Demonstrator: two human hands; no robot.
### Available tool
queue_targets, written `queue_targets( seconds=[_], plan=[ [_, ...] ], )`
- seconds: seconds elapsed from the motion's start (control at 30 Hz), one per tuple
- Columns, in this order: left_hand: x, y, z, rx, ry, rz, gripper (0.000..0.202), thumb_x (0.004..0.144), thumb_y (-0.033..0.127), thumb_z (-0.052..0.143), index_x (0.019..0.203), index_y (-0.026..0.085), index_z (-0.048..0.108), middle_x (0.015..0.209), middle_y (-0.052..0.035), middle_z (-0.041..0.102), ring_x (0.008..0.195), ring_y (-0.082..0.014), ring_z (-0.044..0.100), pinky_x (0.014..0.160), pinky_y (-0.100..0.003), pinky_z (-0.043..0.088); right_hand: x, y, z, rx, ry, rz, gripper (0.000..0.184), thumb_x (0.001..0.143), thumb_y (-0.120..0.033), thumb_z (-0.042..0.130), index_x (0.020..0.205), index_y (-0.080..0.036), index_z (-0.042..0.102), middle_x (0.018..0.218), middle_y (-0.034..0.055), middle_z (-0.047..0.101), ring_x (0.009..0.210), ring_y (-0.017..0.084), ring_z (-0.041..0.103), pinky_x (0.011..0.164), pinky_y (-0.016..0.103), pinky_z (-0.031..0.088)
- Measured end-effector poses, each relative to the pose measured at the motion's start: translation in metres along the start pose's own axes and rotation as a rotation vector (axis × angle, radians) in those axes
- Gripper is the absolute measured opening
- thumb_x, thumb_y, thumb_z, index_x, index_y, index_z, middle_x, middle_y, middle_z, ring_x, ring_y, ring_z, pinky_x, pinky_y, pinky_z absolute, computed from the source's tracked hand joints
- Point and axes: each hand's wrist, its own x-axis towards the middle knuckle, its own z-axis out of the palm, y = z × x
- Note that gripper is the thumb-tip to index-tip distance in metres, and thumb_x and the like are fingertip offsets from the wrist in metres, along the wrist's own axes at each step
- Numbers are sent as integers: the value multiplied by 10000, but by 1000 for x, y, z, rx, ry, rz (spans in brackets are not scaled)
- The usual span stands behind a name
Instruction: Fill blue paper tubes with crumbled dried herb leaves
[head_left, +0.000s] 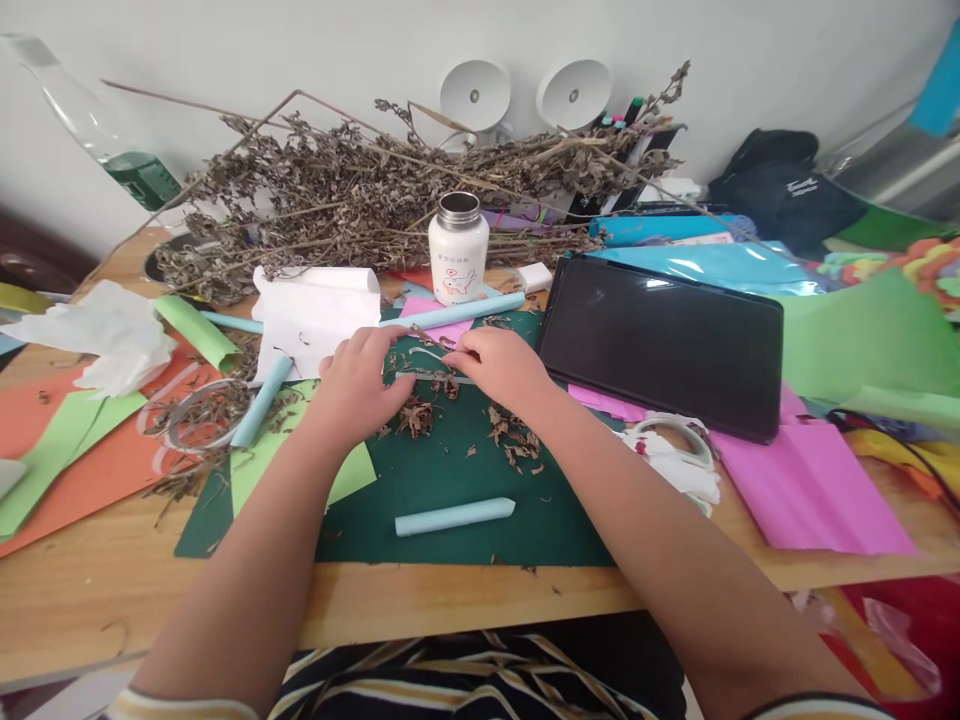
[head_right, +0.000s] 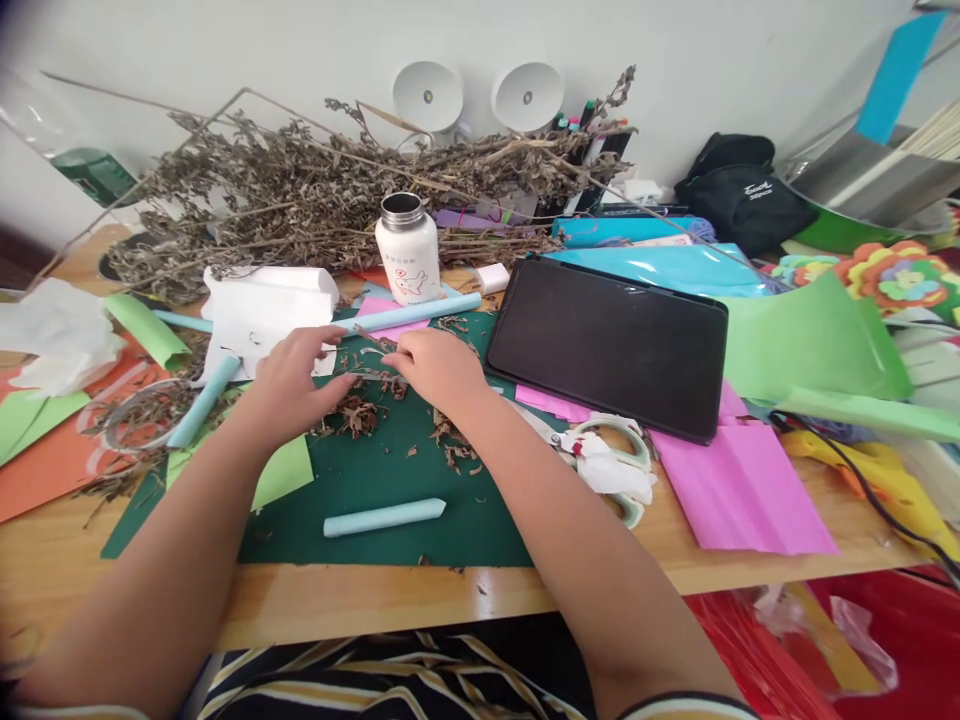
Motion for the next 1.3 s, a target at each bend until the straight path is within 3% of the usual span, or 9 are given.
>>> queue_targets(
  seconds=[0.13, 0.23, 0.3, 0.53, 0.8, 0.93, 1.1, 1.23, 1.3],
  plan=[
    [-1, -1, 1, -284, 103, 129, 556, 752, 365, 482, 1240, 175, 293, 1206, -107, 428, 999, -217, 481, 805, -355, 424, -9, -3, -8, 38, -14, -119, 217, 820, -303, 457, 693, -161, 562, 698, 8, 538, 650, 112, 468, 540, 216, 269],
    [-1, 3, 1, -263, 72, 347, 458, 742, 389, 511, 1130, 154, 453, 1140, -109, 491, 1038, -233, 458, 848, -348, 396, -18, -6, -14, 29, -43, -211, 171, 818, -232, 451, 748, -171, 595, 752, 18, 552, 718, 126, 478, 562, 225, 272],
    [-2, 8, 1, -237, -19, 396, 347, 746, 388, 511, 1009, 164, 545, 976, -80, 584, 938, -222, 514, 806, -336, 406, -24, -7, -16, -29, -42, -259, 181, 813, -191, 439, 754, -173, 609, 754, 27, 552, 729, 138, 469, 565, 239, 266],
    [-9, 22, 9, -562, -179, 73, 197, 739, 349, 505, 774, 174, 588, 678, 7, 594, 564, -112, 514, 535, -215, 408, -41, -9, -21, -219, 84, -399, 282, 820, -140, 353, 643, -149, 573, 639, 36, 511, 621, 138, 394, 557, 255, 268],
    [-8, 27, 2, -490, -362, 121, 188, 727, 329, 489, 663, 166, 559, 567, 30, 537, 512, -93, 464, 493, -195, 358, -54, 5, -18, -257, 121, -496, 199, 741, -61, 409, 644, -153, 557, 620, 26, 501, 617, 136, 377, 547, 231, 283],
    [-7, 25, -4, -364, -344, 113, 195, 732, 329, 479, 665, 168, 566, 587, 18, 563, 514, -100, 471, 490, -199, 350, -59, 20, -21, -289, 180, -519, 216, 747, -58, 397, 643, -156, 560, 630, 29, 519, 618, 139, 389, 529, 231, 282],
    [-7, 20, -9, -393, -226, -34, 223, 716, 375, 517, 668, 164, 571, 556, 7, 552, 470, -102, 454, 439, -203, 328, -64, 36, -37, -208, 260, -287, 273, 833, -175, 357, 694, -168, 593, 692, 38, 583, 674, 148, 452, 575, 246, 317],
    [-11, 33, -3, -480, -201, 55, 206, 724, 361, 520, 684, 171, 589, 608, 2, 578, 517, -107, 478, 486, -209, 367, -64, 25, -39, -48, 190, -245, 383, 786, -480, 440, 945, -153, 557, 901, 77, 594, 813, 199, 473, 690, 293, 346],
    [-13, 41, 0, -480, -222, 108, 195, 728, 343, 512, 692, 174, 601, 650, -3, 594, 553, -114, 494, 510, -213, 380, -63, 17, -33, -1, 113, -292, 437, 773, -525, 425, 960, -145, 534, 928, 89, 576, 815, 206, 468, 690, 304, 344]
  ],
)
